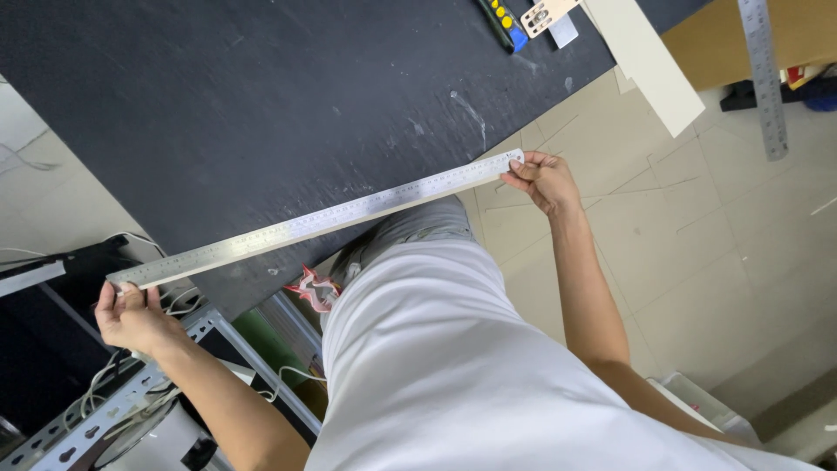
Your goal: Measuring and cutting strips of material using a ruler and utility knife in a workshop.
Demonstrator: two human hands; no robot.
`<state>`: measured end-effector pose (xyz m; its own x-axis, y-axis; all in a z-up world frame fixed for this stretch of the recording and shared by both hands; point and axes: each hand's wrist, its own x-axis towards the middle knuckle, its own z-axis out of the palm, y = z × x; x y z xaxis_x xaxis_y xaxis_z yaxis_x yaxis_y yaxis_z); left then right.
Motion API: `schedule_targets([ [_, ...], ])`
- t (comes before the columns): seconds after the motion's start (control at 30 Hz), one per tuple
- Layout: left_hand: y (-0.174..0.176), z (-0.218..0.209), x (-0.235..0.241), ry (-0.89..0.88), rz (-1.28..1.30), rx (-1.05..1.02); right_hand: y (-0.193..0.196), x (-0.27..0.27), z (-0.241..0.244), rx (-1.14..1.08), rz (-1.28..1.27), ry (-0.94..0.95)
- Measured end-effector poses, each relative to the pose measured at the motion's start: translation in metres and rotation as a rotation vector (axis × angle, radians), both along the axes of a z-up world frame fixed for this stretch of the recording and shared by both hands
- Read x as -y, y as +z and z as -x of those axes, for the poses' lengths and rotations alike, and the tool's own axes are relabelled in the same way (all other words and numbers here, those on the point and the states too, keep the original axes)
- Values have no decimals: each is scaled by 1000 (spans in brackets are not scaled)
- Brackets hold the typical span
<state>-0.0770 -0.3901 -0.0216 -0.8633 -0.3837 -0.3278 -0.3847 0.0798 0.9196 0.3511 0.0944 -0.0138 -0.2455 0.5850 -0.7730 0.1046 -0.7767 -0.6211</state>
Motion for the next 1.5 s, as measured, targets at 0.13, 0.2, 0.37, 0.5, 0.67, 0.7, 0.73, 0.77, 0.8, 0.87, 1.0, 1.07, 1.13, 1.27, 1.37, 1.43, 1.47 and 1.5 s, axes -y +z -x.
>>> schedule_targets([
  [0.13, -9, 5, 3, 27, -15, 5, 0, 1, 2, -24, -81, 55],
  [0.2, -10, 5, 3, 24, -18, -3, 4, 1, 4, -42, -124, 76],
  [0.37, 3, 0, -7, 27, 13, 6, 8, 1, 4, -4, -151, 149],
  [0.5, -14, 6, 1, 4, 64, -33, -2, -7, -1, 8, -158, 168],
  [0.67, -34, 8, 23, -28, 2, -80, -6, -5, 3, -18, -294, 207],
  [0.7, -30, 6, 16, -33, -13, -86, -1, -4, 8, -21, -309, 201],
  [0.73, -25, 3, 9, -18, 54, -80, 4, -4, 12, 25, -340, 240],
  [0.77, -18, 0, 5, -6, 126, -71, 8, 1, 15, 73, -364, 278],
  [0.8, -13, -2, 0, -13, 117, -75, 12, -3, 14, 72, -373, 269],
  [0.87, -4, -6, -7, 24, 102, 8, 18, -6, 14, 154, -465, 242],
  [1.0, -31, 2, 11, -9, -75, -30, 3, -44, -32, 99, -413, -153],
  [1.07, -37, 5, 12, 60, -61, 57, 0, -69, -64, -125, -475, -484],
  [1.13, -29, 3, 2, 99, -115, 66, 13, -96, -79, -155, -515, -607],
  [1.27, -23, 6, -8, 202, -246, 67, 12, -144, -106, -133, -473, -964],
  [1.37, 99, -48, -97, 164, -112, 63, 22, -170, -101, -115, -409, -1130],
  [1.43, 52, -12, -61, 233, -243, -6, 15, -196, -101, -142, -408, -1186],
  [1.47, 28, 6, -45, 307, -380, -75, 13, -209, -102, -173, -411, -1239],
  [1.5, 32, -1, -48, 307, -383, -77, 17, -217, -99, -177, -411, -1239],
])
